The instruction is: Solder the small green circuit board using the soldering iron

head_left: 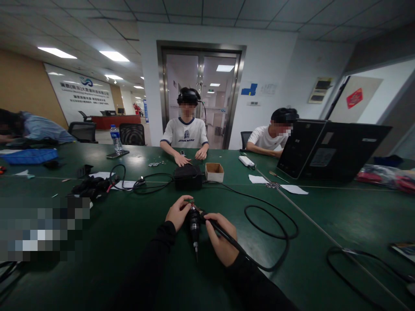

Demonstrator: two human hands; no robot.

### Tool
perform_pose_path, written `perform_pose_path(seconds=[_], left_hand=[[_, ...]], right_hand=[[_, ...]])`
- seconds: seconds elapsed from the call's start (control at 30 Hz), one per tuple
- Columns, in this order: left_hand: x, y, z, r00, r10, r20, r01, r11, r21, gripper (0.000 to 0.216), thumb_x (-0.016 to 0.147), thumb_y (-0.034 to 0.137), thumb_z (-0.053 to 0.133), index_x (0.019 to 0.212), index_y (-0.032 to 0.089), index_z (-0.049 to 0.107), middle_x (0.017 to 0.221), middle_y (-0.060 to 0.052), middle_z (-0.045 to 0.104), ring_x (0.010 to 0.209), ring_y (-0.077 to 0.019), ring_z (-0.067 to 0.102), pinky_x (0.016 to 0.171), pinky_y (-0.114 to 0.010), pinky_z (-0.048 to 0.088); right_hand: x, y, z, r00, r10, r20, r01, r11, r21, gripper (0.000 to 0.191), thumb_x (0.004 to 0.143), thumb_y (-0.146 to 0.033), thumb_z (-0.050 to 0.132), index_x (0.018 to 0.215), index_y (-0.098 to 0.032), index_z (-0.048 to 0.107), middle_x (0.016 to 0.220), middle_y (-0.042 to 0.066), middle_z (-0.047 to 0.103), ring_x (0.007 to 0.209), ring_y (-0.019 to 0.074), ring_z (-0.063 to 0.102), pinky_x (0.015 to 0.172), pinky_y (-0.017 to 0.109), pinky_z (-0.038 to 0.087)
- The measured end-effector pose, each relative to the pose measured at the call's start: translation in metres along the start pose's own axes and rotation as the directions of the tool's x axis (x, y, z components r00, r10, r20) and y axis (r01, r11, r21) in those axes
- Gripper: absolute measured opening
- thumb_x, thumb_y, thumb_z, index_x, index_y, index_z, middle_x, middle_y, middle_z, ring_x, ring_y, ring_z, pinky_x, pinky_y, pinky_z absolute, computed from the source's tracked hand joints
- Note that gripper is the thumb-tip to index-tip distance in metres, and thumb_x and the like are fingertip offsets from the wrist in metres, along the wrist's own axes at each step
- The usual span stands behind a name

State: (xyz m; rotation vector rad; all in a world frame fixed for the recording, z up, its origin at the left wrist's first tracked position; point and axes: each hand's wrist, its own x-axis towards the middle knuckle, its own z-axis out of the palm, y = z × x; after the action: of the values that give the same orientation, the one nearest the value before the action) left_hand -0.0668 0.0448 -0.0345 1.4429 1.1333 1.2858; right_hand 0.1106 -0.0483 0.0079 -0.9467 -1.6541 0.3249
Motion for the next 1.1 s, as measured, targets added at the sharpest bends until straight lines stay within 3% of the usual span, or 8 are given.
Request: perform_pose_path(seconds=[0.33, 0.67, 0.9, 1.1], left_hand=[[0.001, -0.004, -0.001, 1.000, 0.011, -0.010, -0.010, 0.998, 0.059, 0.026, 0.082, 0.032, 0.056, 0.107, 0.024, 0.058, 0.091, -0.003, 0.074, 0.090, -0.0198, 0.068, 0.092, -0.033, 0.047], [0.001, -0.004, -0.001, 1.000, -0.003, -0.018, 0.004, 0.996, 0.092, 0.025, 0.083, 0.032, 0.054, 0.107, 0.024, 0.059, 0.091, -0.003, 0.074, 0.090, -0.0208, 0.068, 0.091, -0.034, 0.047], [0.001, -0.003, 0.001, 0.997, -0.065, -0.033, 0.069, 0.986, 0.149, 0.028, 0.083, 0.034, 0.052, 0.107, 0.024, 0.060, 0.085, -0.003, 0.074, 0.085, -0.0213, 0.067, 0.085, -0.033, 0.047], [-0.003, 0.025, -0.003, 0.988, -0.142, -0.057, 0.153, 0.924, 0.349, 0.037, 0.084, 0.038, 0.050, 0.118, 0.026, 0.058, 0.095, -0.006, 0.074, 0.090, -0.0252, 0.067, 0.085, -0.035, 0.045]], right_hand=[[0.000, -0.001, -0.001, 0.999, 0.028, -0.042, -0.027, 1.000, 0.009, 0.013, 0.085, -0.018, 0.055, 0.088, -0.021, 0.067, 0.083, 0.004, 0.069, 0.077, 0.0181, 0.066, 0.070, 0.028, 0.053], [0.000, 0.000, -0.001, 0.999, 0.038, 0.002, -0.038, 0.999, 0.008, 0.013, 0.085, -0.017, 0.055, 0.090, -0.021, 0.067, 0.086, 0.004, 0.070, 0.079, 0.0183, 0.067, 0.073, 0.029, 0.053], [0.001, 0.003, -0.003, 0.992, 0.063, -0.112, -0.064, 0.998, -0.007, 0.012, 0.087, -0.020, 0.055, 0.089, -0.020, 0.066, 0.087, 0.005, 0.069, 0.081, 0.0189, 0.066, 0.074, 0.029, 0.052], [0.002, 0.008, -0.002, 0.980, 0.137, -0.141, -0.132, 0.990, 0.047, 0.013, 0.087, -0.024, 0.055, 0.088, -0.020, 0.067, 0.087, 0.005, 0.070, 0.081, 0.0197, 0.067, 0.073, 0.029, 0.053]])
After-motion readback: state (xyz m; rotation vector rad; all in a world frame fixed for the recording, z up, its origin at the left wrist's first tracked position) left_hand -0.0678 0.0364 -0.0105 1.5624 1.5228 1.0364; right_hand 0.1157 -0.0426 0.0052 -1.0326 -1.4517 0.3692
